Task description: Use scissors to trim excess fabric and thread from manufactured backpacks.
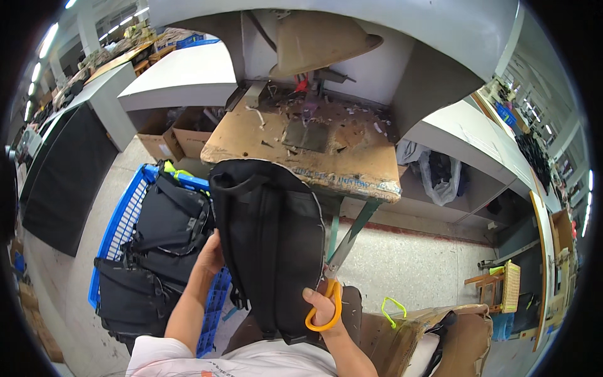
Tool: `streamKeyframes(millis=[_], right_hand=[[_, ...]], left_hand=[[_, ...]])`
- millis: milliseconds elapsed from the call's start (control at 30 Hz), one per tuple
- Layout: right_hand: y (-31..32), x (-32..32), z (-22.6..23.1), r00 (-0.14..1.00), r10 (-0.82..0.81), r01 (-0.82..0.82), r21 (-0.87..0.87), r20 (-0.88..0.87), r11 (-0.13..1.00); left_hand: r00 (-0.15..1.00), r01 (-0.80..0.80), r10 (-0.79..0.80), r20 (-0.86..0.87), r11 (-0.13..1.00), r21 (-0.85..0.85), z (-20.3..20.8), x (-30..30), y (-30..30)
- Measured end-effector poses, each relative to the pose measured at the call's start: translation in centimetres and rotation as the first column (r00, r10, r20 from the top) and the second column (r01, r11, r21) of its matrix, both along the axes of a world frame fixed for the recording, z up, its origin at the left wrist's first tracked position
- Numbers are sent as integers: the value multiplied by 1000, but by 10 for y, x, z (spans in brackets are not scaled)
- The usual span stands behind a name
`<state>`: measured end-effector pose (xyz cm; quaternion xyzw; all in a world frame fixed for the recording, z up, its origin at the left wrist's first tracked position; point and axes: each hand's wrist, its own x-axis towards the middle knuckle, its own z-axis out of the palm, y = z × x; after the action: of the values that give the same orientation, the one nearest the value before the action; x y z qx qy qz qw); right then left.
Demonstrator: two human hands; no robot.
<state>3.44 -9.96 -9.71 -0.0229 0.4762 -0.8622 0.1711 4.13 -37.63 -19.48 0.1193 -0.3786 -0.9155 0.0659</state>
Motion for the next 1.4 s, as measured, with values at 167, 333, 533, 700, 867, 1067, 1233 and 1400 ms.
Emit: streamKeyframes(millis=[167, 333, 533, 700, 867, 1067, 1233, 1400], right_hand=[[40, 12, -44, 993, 64, -48, 153, -102, 987], [92, 10, -38, 986, -105, 88, 136, 127, 987], [124, -11, 59, 795, 456, 214, 887, -401, 409], [118, -16, 72, 696, 697, 202, 978, -173, 41], [115, -18, 69, 673, 726, 206, 979, -144, 3], [116, -21, 70, 648, 746, 214, 977, -155, 17], [110, -26, 76, 637, 754, 220, 975, -161, 22], [105, -35, 80, 605, 781, 240, 971, -155, 6]], left_hand=[[972, -209, 163, -167, 928, -309, 84, -10, -2], [969, -4, -146, -200, 798, -602, 153, -10, -22], [797, 439, -589, 134, 413, -798, 158, -20, 22], [751, 529, -637, 174, 422, -737, 136, -35, 40], [734, 547, -667, 127, 471, -692, 126, -33, 51], [751, 531, -650, 120, 485, -695, 121, -30, 52], [757, 537, -645, 109, 517, -667, 115, -30, 52], [788, 529, -603, 122, 564, -634, 112, -31, 54]])
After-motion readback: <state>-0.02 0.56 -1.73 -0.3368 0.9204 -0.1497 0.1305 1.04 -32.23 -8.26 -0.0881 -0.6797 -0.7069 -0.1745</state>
